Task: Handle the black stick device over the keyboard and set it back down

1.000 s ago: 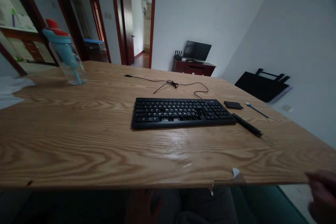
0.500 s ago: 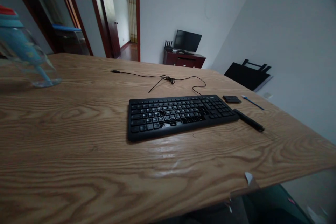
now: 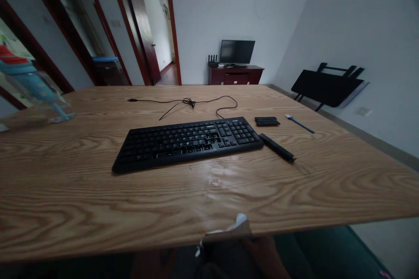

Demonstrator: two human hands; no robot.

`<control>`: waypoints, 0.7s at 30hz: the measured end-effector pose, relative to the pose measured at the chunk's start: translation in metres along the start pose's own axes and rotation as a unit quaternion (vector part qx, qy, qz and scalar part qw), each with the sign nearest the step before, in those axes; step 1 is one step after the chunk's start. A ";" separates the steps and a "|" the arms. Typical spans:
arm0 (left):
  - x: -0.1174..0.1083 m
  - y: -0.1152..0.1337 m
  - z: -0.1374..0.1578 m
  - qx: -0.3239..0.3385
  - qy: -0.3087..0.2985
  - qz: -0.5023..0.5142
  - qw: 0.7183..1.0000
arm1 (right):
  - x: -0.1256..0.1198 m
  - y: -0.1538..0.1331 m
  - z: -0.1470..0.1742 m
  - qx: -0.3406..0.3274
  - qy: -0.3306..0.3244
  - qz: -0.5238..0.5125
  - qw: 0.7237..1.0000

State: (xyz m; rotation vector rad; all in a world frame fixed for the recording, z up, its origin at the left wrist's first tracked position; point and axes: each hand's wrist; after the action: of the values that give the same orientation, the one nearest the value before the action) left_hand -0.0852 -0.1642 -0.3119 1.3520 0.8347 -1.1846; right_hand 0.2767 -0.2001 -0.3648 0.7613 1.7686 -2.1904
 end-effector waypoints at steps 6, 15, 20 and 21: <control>-0.035 0.041 0.012 -0.017 -0.020 -0.057 0.998 | 0.003 0.020 0.003 0.006 0.066 0.047 0.997; -0.016 0.037 0.004 0.055 0.029 -0.076 0.995 | 0.004 0.018 -0.009 -0.087 0.099 0.053 0.990; -0.058 0.031 0.003 0.092 -0.047 -0.011 0.995 | 0.009 0.010 -0.010 -0.116 0.129 0.138 0.975; -0.075 0.034 0.008 0.089 -0.081 0.011 0.993 | 0.010 0.007 -0.009 -0.117 0.132 0.168 0.970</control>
State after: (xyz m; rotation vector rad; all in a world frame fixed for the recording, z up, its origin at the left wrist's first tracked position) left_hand -0.0737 -0.1662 -0.2298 1.3832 0.6087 -1.3584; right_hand 0.2739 -0.1917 -0.3773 1.2352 1.8118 -1.6919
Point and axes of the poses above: each hand's wrist, its own z-axis away from the middle knuckle, its own x-axis out of the palm, y = z × x, and after that the axes turned 3 degrees about -y, right-handed
